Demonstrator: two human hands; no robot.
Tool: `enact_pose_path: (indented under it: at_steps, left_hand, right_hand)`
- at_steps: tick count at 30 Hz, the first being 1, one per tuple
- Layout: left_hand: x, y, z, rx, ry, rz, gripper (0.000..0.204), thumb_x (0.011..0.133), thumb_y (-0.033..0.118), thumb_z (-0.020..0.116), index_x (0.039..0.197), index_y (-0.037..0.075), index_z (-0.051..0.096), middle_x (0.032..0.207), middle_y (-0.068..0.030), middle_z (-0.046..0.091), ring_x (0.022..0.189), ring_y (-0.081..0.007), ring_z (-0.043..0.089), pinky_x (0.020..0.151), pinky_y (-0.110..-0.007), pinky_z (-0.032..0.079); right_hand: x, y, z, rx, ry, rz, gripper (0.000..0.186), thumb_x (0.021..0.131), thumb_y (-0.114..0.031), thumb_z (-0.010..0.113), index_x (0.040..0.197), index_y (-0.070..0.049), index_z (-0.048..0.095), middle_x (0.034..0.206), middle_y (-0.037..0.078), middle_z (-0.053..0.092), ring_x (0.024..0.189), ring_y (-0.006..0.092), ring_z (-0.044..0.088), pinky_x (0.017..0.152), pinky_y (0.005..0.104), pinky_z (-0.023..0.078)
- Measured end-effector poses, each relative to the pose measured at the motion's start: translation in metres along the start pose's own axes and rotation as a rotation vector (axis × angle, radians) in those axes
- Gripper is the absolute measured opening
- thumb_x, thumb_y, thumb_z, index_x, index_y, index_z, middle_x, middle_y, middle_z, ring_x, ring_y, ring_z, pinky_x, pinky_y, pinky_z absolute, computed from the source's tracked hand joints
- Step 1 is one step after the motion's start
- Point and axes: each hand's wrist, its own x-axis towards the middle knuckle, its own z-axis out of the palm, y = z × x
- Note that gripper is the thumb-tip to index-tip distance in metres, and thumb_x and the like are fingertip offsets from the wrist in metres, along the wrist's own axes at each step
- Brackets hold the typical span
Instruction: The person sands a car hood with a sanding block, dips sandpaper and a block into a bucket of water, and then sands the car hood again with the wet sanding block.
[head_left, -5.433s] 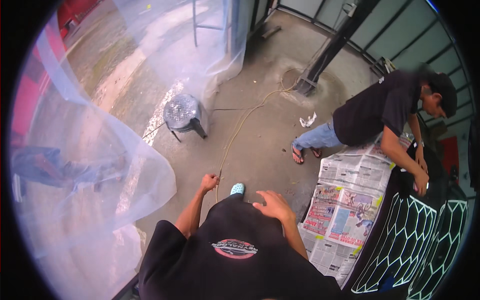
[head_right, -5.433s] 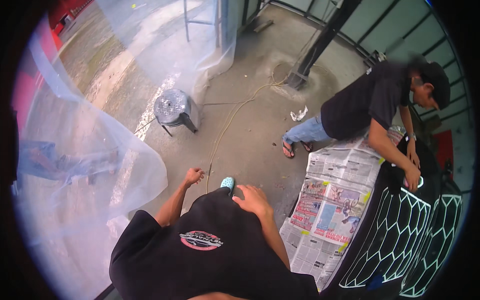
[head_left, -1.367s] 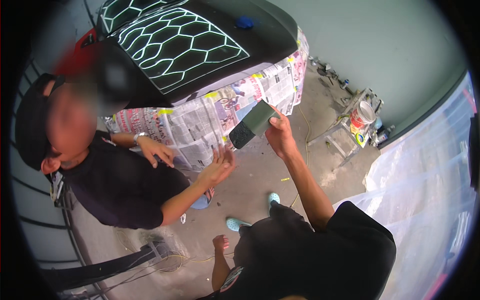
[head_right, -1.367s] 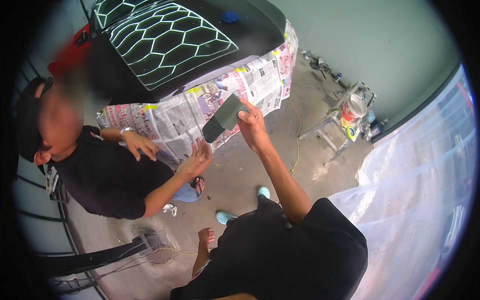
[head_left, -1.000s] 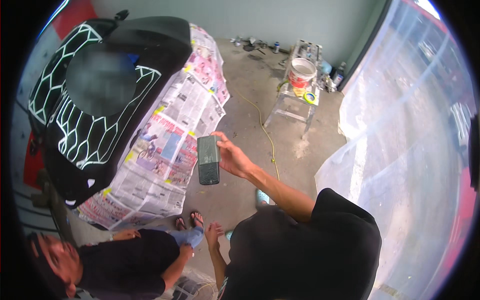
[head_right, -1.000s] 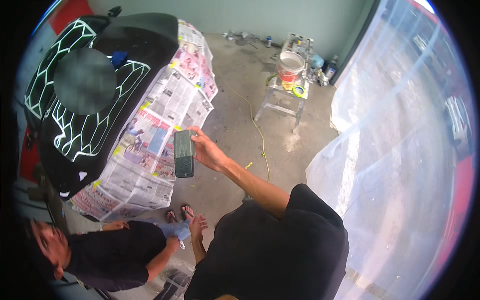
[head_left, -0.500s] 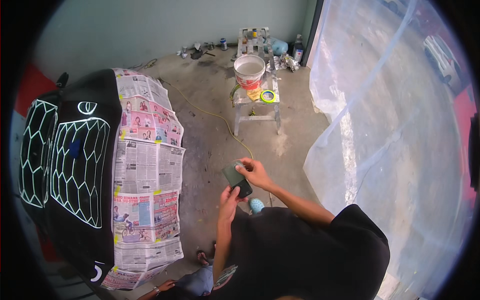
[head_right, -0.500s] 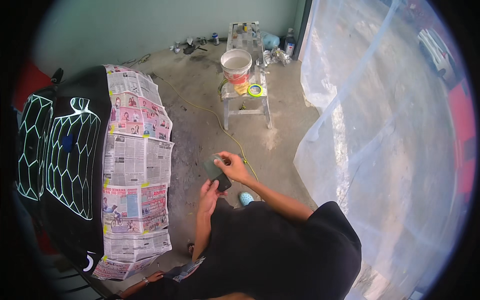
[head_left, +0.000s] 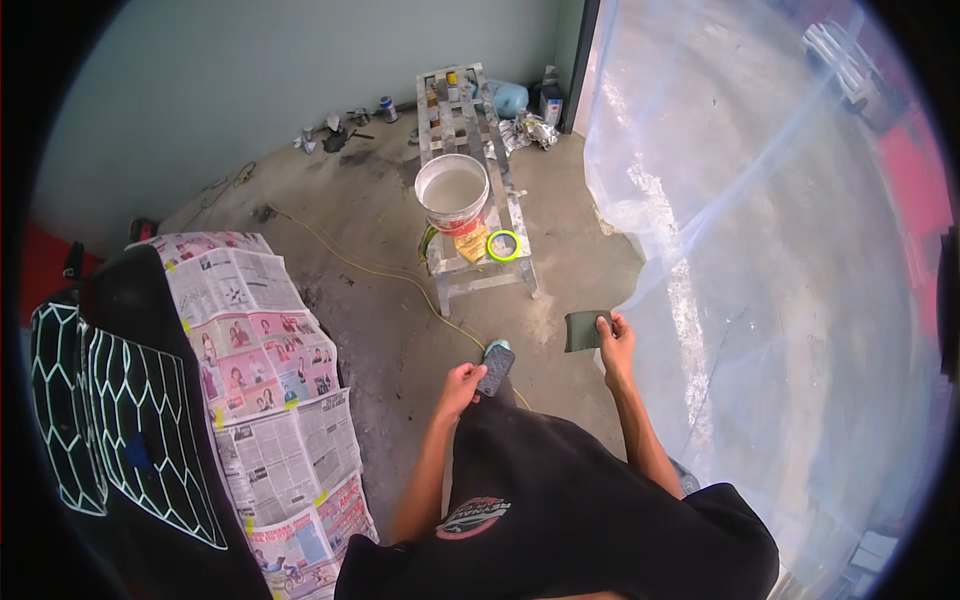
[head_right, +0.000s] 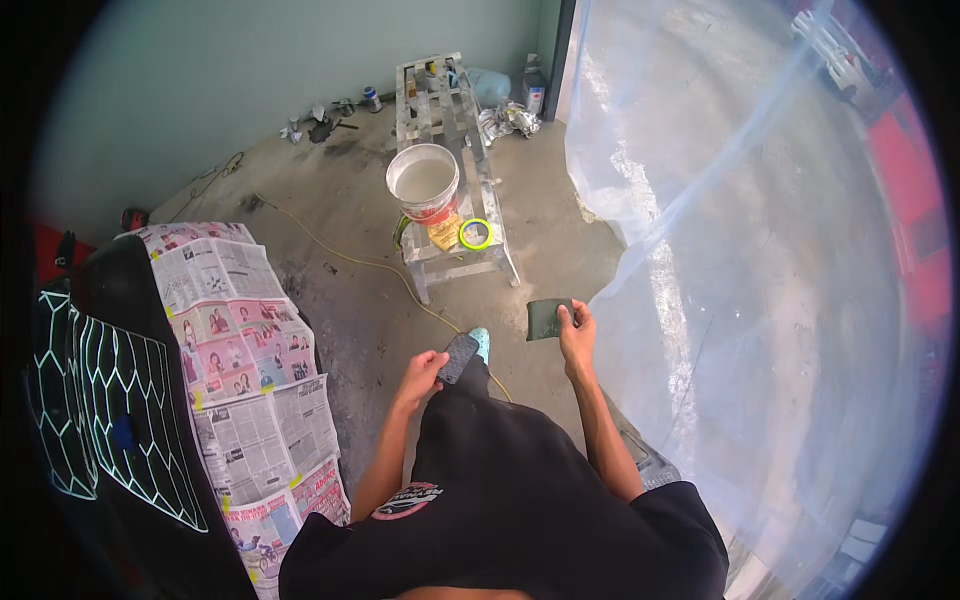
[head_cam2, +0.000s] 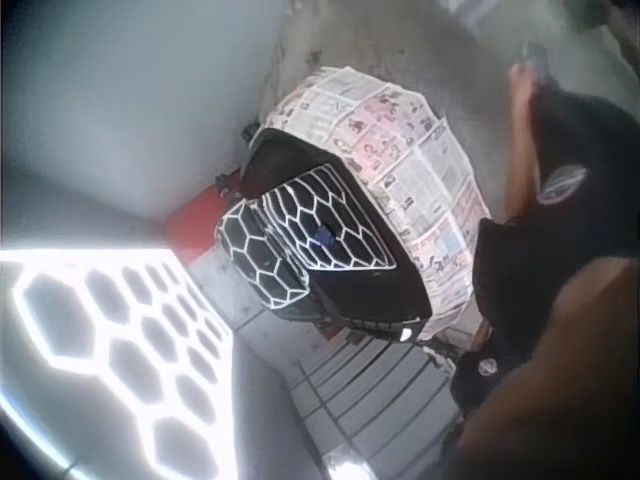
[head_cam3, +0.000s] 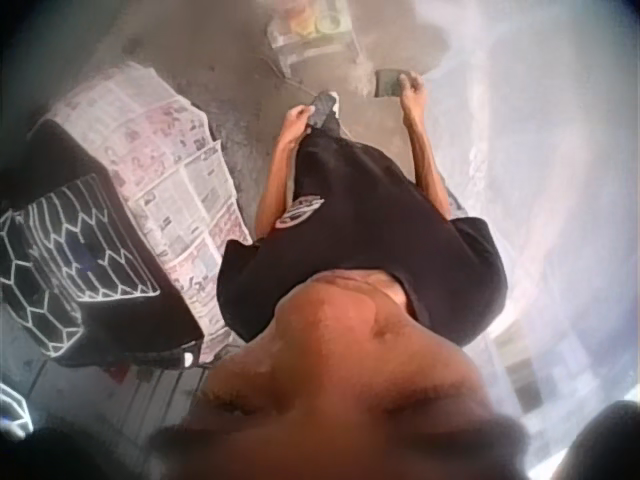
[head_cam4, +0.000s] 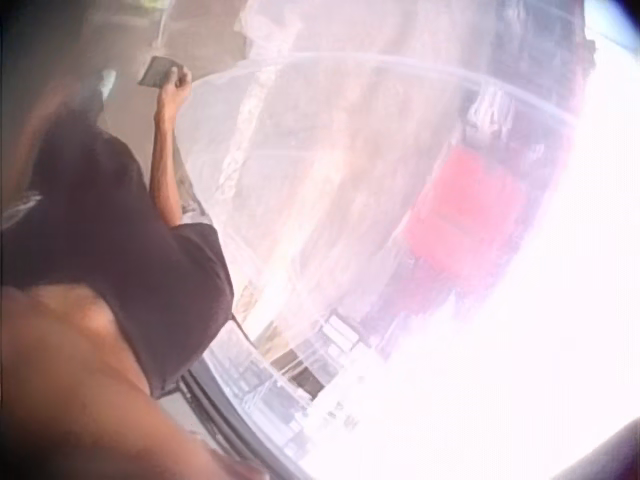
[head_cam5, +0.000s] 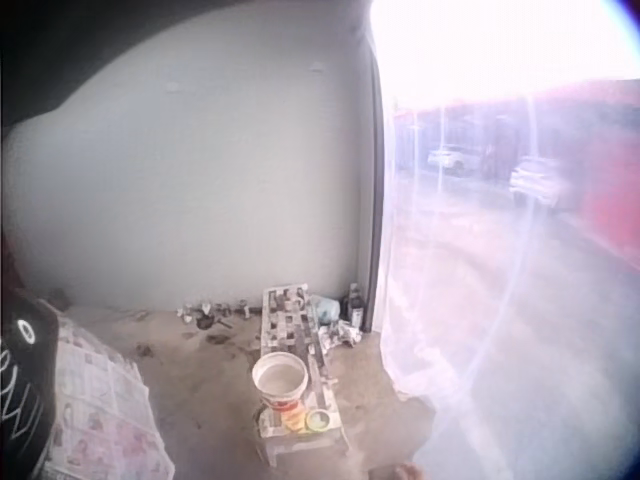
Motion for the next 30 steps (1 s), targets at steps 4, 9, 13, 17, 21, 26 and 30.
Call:
enact_pose_path:
  at_steps: [4, 9, 13, 17, 21, 26, 30]
  left_hand:
    - [0.074, 0.090, -0.018, 0.005, 0.020, 0.147, 0.031, 0.103, 0.035, 0.064, 0.099, 0.006, 0.070, 0.084, 0.0004, 0.065, 0.073, -0.0084, 0.061, 0.056, -0.027, 0.051]
    - [0.169, 0.178, -0.044, -0.054, 0.169, 0.243, 0.032, 0.104, 0.036, 0.062, 0.096, 0.005, 0.068, 0.078, -0.0009, 0.065, 0.060, -0.0084, 0.058, 0.053, -0.026, 0.050]
    - [0.234, 0.224, -0.053, -0.314, 0.324, 0.127, 0.043, 0.106, 0.045, 0.056, 0.099, 0.003, 0.065, 0.077, -0.0050, 0.065, 0.055, -0.0123, 0.057, 0.051, -0.029, 0.054]
    - [0.279, 0.236, -0.026, -0.297, 0.476, -0.064, 0.051, 0.104, 0.046, 0.058, 0.126, 0.000, 0.057, 0.082, -0.0088, 0.068, 0.054, -0.0145, 0.057, 0.045, -0.030, 0.049]
    - [0.295, 0.237, 0.055, -0.048, 0.582, 0.135, 0.043, 0.103, 0.029, 0.063, 0.133, -0.001, 0.053, 0.089, -0.0089, 0.069, 0.066, -0.0126, 0.061, 0.056, -0.027, 0.049]
    - [0.302, 0.267, 0.169, 0.064, -0.049, 0.125, 0.028, 0.104, 0.022, 0.061, 0.122, 0.001, 0.064, 0.089, -0.0065, 0.070, 0.076, -0.0105, 0.065, 0.064, -0.025, 0.052]
    - [0.335, 0.242, 0.222, 0.283, -0.183, 0.206, 0.032, 0.099, 0.026, 0.067, 0.118, 0.001, 0.068, 0.092, -0.0109, 0.075, 0.083, -0.0177, 0.071, 0.077, -0.034, 0.056]
  right_hand:
    - [0.051, -0.014, -0.010, -0.056, 0.077, -0.083, 0.019, 0.101, -0.018, 0.068, 0.109, 0.000, 0.066, 0.096, 0.000, 0.064, 0.091, 0.0095, 0.055, 0.081, 0.0271, 0.046]
    - [0.084, -0.048, -0.013, -0.068, 0.200, -0.087, 0.022, 0.101, -0.021, 0.069, 0.105, 0.000, 0.067, 0.092, 0.000, 0.064, 0.087, 0.0087, 0.055, 0.080, 0.0269, 0.046]
    - [0.125, -0.049, -0.021, 0.011, 0.231, -0.002, 0.023, 0.101, -0.024, 0.070, 0.101, -0.001, 0.068, 0.090, -0.002, 0.065, 0.084, 0.0068, 0.055, 0.077, 0.0256, 0.045]
    - [0.194, -0.053, -0.025, -0.019, 0.106, 0.052, 0.023, 0.100, -0.026, 0.071, 0.095, -0.004, 0.068, 0.086, -0.004, 0.064, 0.080, 0.0052, 0.054, 0.073, 0.0246, 0.043]
    - [0.284, -0.075, -0.023, -0.118, -0.100, -0.025, 0.023, 0.099, -0.025, 0.072, 0.091, -0.004, 0.067, 0.077, -0.005, 0.062, 0.072, 0.0045, 0.052, 0.066, 0.0243, 0.042]
    - [0.419, -0.136, -0.009, -0.060, -0.128, -0.179, 0.028, 0.096, -0.026, 0.075, 0.085, -0.003, 0.064, 0.070, -0.003, 0.059, 0.067, 0.0056, 0.049, 0.061, 0.0268, 0.042]
    - [0.497, -0.198, 0.024, -0.024, -0.131, -0.306, 0.029, 0.097, -0.028, 0.075, 0.088, -0.002, 0.065, 0.074, -0.002, 0.058, 0.070, 0.0065, 0.049, 0.064, 0.0273, 0.043]
